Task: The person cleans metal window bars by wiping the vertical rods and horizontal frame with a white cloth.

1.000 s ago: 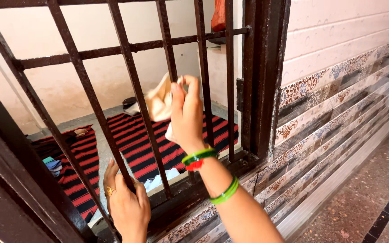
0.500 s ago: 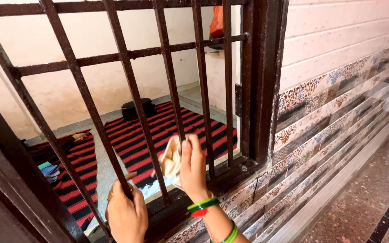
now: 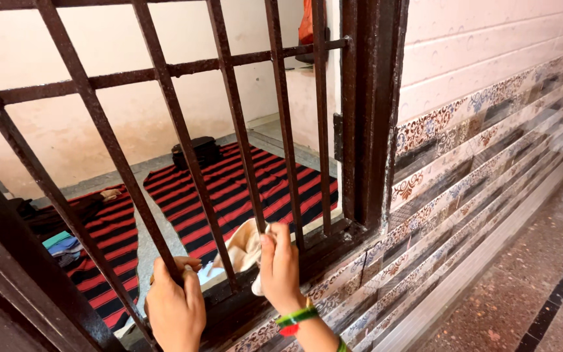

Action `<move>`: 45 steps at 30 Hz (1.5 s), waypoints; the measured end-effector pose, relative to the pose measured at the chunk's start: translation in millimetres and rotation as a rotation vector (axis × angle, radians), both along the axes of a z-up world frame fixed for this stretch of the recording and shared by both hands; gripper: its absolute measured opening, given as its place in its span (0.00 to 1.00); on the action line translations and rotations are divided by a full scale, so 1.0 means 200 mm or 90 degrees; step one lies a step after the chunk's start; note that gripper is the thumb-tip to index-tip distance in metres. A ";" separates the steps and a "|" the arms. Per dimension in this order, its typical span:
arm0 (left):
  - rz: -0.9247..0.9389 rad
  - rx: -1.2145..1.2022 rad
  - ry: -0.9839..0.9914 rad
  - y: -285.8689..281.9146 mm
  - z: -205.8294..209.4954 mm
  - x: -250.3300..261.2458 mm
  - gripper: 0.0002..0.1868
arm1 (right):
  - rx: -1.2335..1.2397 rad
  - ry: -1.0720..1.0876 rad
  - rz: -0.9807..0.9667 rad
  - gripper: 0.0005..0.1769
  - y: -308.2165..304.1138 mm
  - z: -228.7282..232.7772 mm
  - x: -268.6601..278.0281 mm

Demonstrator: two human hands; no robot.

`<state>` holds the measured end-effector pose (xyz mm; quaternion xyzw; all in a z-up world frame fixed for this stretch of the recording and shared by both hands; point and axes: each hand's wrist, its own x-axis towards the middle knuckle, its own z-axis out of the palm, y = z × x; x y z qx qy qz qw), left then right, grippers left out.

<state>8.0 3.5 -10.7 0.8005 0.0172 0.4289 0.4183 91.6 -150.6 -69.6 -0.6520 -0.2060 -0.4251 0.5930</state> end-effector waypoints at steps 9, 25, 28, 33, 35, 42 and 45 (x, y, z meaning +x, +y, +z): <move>0.001 0.037 -0.056 -0.01 0.00 0.00 0.04 | -0.192 -0.075 -0.143 0.08 -0.21 -0.25 -0.18; 0.004 0.028 -0.011 0.01 0.00 0.00 0.03 | -0.054 -0.251 -0.199 0.31 -0.55 0.71 0.02; 0.013 0.036 -0.008 0.02 0.01 0.00 0.03 | -0.056 -0.178 -0.120 0.33 -0.52 0.99 0.19; -0.001 0.018 -0.013 0.01 0.00 0.01 0.03 | -0.086 -0.008 -0.244 0.15 -0.54 0.88 0.26; 0.003 0.030 -0.015 0.01 0.01 0.00 0.03 | -0.093 0.035 -0.250 0.13 -0.54 0.75 0.24; -0.002 0.011 0.034 0.00 0.02 -0.01 0.04 | -0.083 0.034 -0.245 0.12 -0.52 0.35 0.22; -0.009 0.034 -0.005 0.00 0.02 -0.01 0.03 | -0.084 0.055 -0.245 0.13 -0.52 0.25 0.19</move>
